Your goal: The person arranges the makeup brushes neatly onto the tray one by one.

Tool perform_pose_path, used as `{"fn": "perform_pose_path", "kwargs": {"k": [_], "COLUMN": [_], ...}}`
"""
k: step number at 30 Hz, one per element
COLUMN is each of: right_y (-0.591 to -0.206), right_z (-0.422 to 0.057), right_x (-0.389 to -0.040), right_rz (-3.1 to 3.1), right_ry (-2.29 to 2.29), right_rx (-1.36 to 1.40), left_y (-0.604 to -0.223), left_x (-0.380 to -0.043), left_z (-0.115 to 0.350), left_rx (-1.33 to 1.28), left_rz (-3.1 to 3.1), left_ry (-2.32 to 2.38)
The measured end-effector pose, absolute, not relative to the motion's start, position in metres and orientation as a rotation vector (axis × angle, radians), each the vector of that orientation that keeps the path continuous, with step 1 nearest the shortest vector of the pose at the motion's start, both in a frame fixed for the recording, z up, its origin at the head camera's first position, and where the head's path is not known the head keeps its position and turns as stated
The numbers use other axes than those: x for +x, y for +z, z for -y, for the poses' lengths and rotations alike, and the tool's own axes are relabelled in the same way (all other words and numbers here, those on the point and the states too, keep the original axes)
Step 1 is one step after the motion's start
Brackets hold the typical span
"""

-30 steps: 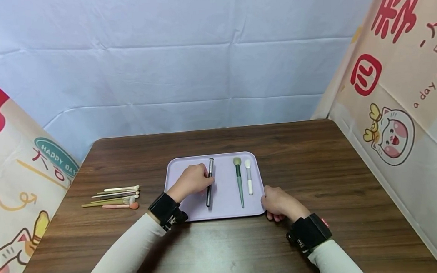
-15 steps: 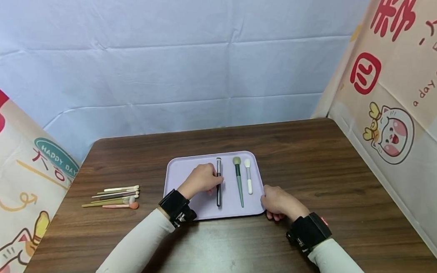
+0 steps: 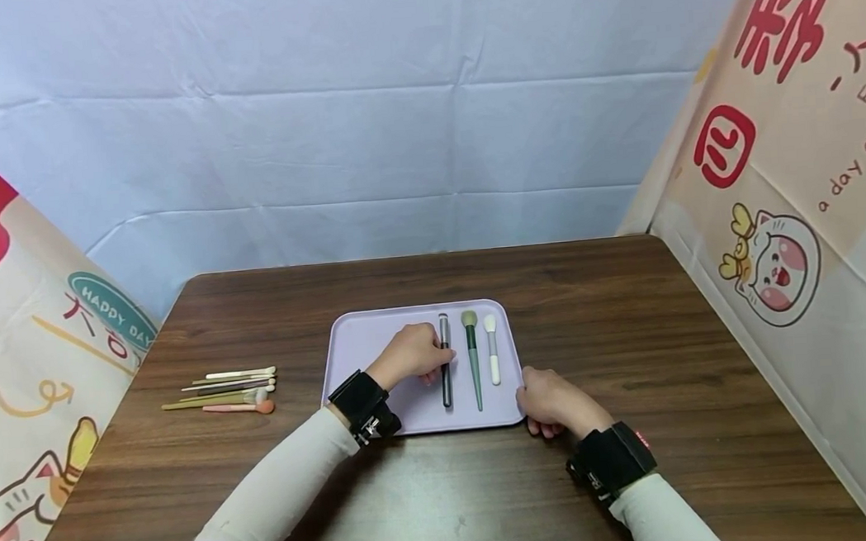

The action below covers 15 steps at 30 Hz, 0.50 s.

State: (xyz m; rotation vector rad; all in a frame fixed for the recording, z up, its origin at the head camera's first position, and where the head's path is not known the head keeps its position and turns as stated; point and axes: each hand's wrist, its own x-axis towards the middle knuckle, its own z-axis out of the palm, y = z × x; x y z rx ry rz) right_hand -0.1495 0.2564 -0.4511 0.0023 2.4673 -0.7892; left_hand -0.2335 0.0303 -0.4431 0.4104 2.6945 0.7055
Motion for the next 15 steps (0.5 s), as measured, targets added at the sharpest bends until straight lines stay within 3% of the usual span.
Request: {"fn": "perform_pose_path", "kwargs": {"k": [15], "right_y": [-0.4504], "right_z": [-0.2562], "right_x": [-0.1492], "right_rz": [-2.462], "right_ry": [-0.795], "right_rx": [0.006], "left_y": [-0.4472], "left_x": [-0.2352], "left_z": [-0.0392], "left_rx": [0.394], "left_rz": [-2.662], "left_ry": [0.717]}}
